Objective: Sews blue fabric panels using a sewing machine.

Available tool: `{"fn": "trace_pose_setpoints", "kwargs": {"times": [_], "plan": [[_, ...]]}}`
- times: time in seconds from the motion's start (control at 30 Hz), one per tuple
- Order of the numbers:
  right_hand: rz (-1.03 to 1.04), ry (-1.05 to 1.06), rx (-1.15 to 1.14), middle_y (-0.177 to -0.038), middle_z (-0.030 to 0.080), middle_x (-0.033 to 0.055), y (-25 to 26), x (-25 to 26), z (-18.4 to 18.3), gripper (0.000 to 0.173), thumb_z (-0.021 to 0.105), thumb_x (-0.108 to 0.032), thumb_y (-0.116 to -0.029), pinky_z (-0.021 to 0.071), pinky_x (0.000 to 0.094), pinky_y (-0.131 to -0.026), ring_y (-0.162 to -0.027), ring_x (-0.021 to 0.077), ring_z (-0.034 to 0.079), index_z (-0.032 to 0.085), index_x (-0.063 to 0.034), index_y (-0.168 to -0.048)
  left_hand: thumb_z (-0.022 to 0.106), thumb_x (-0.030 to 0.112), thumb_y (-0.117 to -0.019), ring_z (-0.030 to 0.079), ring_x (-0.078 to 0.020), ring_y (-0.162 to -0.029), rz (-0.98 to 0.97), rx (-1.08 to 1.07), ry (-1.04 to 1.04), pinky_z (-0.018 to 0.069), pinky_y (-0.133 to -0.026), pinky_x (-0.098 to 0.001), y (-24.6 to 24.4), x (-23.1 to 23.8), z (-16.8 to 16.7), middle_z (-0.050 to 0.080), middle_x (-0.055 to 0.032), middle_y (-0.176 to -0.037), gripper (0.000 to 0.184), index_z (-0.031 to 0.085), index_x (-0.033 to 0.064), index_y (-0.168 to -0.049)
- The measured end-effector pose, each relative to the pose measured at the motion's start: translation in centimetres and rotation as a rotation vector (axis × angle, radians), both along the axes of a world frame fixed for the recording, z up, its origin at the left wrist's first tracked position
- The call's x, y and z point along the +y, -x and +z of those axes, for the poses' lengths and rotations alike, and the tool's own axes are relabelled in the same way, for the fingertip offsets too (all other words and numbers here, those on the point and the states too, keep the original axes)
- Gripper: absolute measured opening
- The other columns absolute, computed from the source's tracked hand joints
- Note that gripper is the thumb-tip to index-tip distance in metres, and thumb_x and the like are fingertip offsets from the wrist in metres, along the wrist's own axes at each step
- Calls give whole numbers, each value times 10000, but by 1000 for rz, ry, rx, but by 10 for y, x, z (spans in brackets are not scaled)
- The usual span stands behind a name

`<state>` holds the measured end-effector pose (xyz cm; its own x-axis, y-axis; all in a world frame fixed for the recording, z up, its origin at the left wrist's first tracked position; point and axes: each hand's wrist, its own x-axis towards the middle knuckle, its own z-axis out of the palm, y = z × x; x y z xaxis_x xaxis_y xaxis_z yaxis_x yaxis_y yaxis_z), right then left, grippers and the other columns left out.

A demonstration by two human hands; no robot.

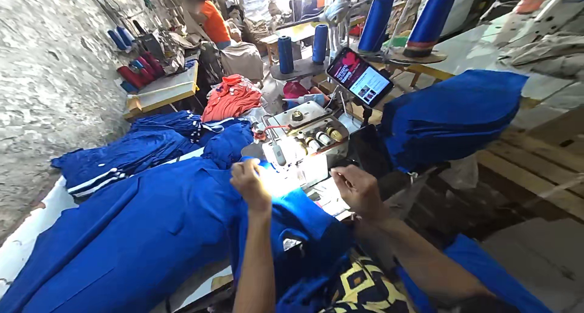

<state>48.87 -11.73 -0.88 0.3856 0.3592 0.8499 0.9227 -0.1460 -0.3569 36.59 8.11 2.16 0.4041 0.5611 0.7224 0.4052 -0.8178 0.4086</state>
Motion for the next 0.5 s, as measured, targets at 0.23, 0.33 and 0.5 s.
{"fn": "trace_pose_setpoints", "kwargs": {"times": [0.23,0.33,0.5], "plan": [[7,-14,-317,-613,669,101,-22,57,13,272,633,-67,-927,477,375,-458,-479,235,615,759,-11,-1161,621,38,-790,541,-160,-563,-402,-111,105,475,-577,-311,-33,-43,-16,566,-110,-619,144,662,-100,-804],[-46,-40,-350,-572,637,92,-20,63,13,251,627,-48,-916,471,360,-455,-463,230,598,779,-17,-1113,577,28,-847,598,-215,-650,-442,-4,224,508,-666,-393,-35,-40,-13,654,-158,-729,367,683,-128,-1162],[-129,-37,-380,-547,625,96,-18,68,18,182,661,-103,-906,455,357,-446,-452,229,595,769,43,-916,592,33,-812,600,-214,-626,-431,-45,141,507,-635,-378,-39,-37,-20,651,-155,-705,310,712,-124,-1050]]}}
